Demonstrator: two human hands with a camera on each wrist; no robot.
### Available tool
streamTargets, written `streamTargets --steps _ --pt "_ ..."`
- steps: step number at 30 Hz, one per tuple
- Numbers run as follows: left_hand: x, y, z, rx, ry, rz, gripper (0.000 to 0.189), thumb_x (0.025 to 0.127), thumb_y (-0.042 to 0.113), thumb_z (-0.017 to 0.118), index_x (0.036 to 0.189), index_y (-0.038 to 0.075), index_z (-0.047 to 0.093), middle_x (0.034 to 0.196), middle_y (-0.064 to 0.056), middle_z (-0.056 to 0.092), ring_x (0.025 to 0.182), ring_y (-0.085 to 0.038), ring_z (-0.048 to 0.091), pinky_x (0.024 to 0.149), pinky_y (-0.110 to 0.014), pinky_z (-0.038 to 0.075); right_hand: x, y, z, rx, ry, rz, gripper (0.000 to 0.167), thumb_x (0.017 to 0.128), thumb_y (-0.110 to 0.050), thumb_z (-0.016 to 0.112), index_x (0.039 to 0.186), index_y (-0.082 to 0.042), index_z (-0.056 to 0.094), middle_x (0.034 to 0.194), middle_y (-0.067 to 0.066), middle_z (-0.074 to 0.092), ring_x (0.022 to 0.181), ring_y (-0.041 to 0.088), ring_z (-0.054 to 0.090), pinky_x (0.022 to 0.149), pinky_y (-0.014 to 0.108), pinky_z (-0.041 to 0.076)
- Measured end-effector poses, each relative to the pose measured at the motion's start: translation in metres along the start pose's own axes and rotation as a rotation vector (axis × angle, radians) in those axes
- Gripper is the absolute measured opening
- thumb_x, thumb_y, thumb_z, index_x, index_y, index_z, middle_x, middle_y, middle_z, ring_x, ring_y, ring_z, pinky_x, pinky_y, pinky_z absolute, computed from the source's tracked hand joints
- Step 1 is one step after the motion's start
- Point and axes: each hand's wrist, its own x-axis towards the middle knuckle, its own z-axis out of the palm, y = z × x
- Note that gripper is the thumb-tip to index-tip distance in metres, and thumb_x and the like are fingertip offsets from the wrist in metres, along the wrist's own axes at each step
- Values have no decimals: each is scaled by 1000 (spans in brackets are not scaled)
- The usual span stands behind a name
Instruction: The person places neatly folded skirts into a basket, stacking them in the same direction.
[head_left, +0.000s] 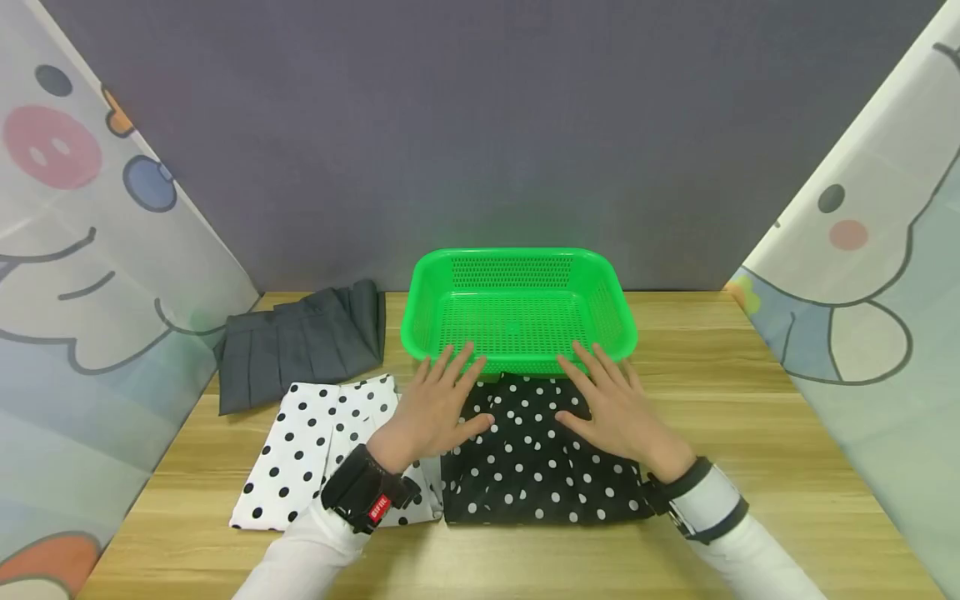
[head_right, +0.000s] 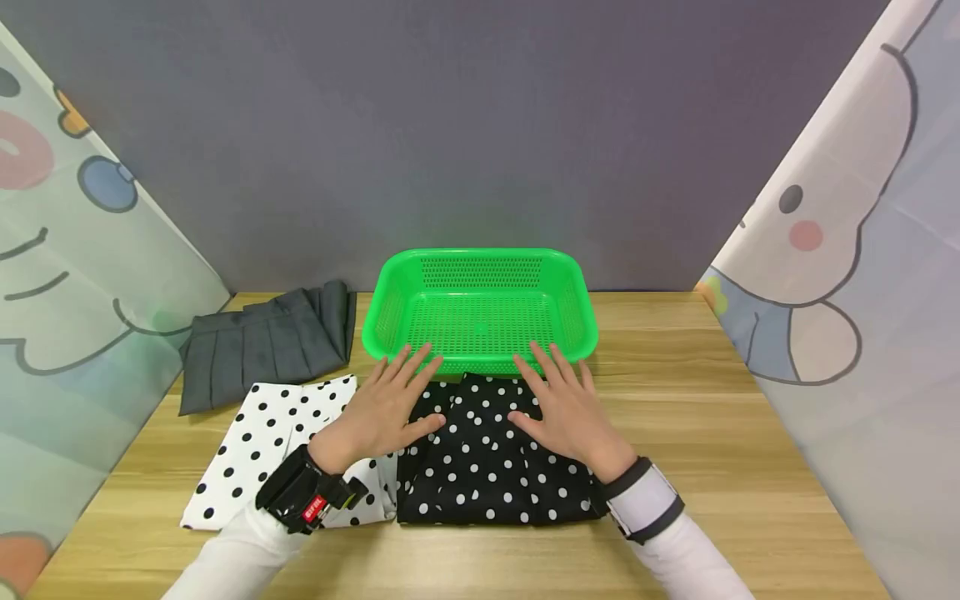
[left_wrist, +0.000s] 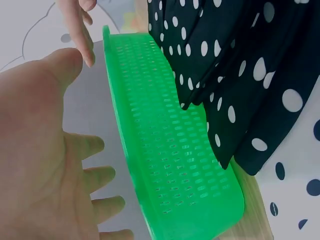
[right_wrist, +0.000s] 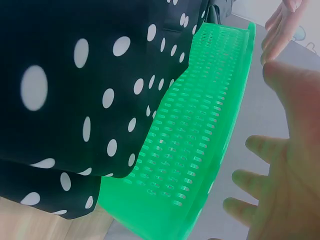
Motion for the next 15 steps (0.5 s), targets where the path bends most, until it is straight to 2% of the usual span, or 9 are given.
streamTargets --steps 4,9,15 --pt "-4 2 3 3 46 20 80 87 63 39 148 15 18 153 -11 13 139 -36 15 108 -55 21 -5 1 1 -10 40 -33 75 83 -49 60 144 -14 31 150 15 21 137 40 18 102 65 19" --pt "-11 3 7 -50 98 38 79 86 57 50 146 12 26 151 -13 21 137 -37 21 108 -55 20 -10 1 3 -20 115 -73 72 81 -43 64 140 -11 38 146 16 30 133 39 27 101 63 24" --pt "-17 3 15 -70 127 39 77 85 54 53 144 10 30 149 -15 26 134 -38 28 109 -52 20 -17 3 7 -5 145 -87 69 80 -39 67 137 -9 42 141 17 37 126 38 37 95 60 34"
